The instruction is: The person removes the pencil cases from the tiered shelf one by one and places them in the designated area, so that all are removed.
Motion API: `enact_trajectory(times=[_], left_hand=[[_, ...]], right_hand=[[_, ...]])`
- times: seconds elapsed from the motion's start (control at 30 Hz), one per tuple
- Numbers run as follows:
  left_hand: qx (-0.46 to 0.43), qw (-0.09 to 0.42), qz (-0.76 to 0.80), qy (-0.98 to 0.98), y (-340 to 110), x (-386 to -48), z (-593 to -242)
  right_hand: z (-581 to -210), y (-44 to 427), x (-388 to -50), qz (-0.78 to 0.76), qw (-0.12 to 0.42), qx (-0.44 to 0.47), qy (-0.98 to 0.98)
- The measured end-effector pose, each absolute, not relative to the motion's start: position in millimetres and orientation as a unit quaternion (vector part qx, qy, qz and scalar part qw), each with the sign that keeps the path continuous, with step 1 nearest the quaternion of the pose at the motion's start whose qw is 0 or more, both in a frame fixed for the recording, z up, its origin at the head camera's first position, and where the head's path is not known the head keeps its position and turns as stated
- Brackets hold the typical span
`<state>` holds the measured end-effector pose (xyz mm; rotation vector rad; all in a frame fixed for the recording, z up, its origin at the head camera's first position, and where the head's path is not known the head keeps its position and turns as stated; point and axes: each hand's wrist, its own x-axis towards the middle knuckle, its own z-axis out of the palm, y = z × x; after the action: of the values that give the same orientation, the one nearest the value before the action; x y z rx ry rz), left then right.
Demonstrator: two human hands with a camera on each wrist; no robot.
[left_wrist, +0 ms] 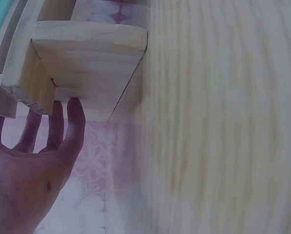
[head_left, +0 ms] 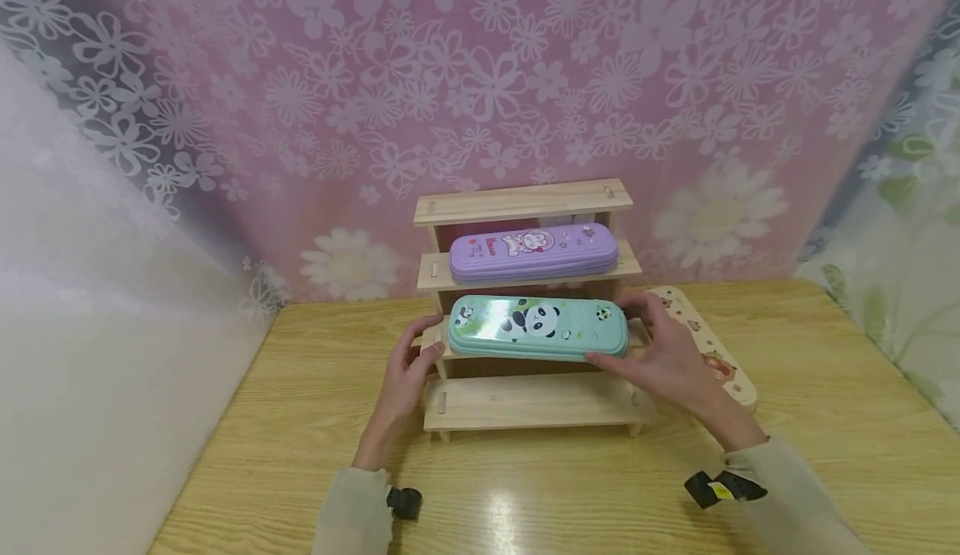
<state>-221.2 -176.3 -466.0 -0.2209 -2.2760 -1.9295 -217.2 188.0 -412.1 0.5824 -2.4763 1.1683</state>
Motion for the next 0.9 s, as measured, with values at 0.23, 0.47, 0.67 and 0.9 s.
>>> enact_trajectory(times=[0.23, 0.47, 0.67, 0.9], left_hand=[[-0.074, 0.078, -0.642, -0.759, -175.9, -220.8, -466.1], [-0.075, 0.078, -0.648, -0.754, -175.0, -220.1, -465.8], [-0.078, 0.079, -0.648, -0.753, -175.2, -220.5, -466.3], [-0.086, 0.08, -0.65, -0.751, -177.4, -221.6, -469.4]], right_hand=[[-416.3, 190.4, -214.9, 0.339, 0.252, 0.265, -0.867], [-419.9, 199.2, -213.1, 0.304, 0.285, 0.312, -0.854], [-425.9, 213.0, -208.2, 0.307, 0.301, 0.322, -0.843], [-430.5, 232.8, -203.2, 0.302, 0.345, 0.314, -0.831]])
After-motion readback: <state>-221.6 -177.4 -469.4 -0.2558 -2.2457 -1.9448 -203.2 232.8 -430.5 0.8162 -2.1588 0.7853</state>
